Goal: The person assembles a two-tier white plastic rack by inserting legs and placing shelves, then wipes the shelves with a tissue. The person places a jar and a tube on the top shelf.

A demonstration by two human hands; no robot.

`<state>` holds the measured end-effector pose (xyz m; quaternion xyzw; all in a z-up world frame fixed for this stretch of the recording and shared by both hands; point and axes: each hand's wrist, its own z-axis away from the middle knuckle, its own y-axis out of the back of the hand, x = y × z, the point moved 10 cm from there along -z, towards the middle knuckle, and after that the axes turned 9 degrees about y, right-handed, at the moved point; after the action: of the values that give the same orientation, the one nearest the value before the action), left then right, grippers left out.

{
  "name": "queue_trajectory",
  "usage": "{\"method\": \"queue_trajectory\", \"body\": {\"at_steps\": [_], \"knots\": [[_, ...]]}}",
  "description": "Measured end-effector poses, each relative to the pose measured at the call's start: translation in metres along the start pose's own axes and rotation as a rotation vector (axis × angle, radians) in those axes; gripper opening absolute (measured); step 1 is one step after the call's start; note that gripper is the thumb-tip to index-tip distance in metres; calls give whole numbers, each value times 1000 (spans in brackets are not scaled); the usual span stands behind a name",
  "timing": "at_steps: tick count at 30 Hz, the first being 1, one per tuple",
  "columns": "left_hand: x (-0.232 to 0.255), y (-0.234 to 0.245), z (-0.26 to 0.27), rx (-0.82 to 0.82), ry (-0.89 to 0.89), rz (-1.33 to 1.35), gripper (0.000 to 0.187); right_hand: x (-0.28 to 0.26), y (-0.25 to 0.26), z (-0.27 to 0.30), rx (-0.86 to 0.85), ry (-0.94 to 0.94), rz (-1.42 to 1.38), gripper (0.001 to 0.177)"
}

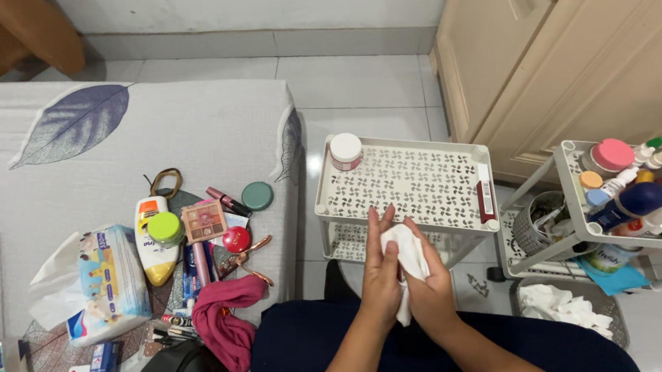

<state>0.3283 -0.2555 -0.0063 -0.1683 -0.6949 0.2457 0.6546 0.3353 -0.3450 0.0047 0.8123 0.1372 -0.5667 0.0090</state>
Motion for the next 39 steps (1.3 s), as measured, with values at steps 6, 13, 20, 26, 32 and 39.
{"method": "queue_trajectory", "body": {"at_steps": [6,13,20,26,32,39], "knots": [[2,-26,12,-236,-115,35,73,17,29,7,72,164,11,34],[-34,-47,22,-330,10,-110,66,-10,78,-4,143,468,269,47],[-28,-44,20,-345,-7,-201,58,-48,62,-17,79,603,521,58],[-46,-37,14,-339,123,-157,61,-71,55,-14,48,818,744,46],[-55,-22,4,-225,157,-234,51,-53,87,-17,341,554,521,17],[20,27,-3,44,-18,-528,65,-43,-38,16,-252,638,546,47]]}}
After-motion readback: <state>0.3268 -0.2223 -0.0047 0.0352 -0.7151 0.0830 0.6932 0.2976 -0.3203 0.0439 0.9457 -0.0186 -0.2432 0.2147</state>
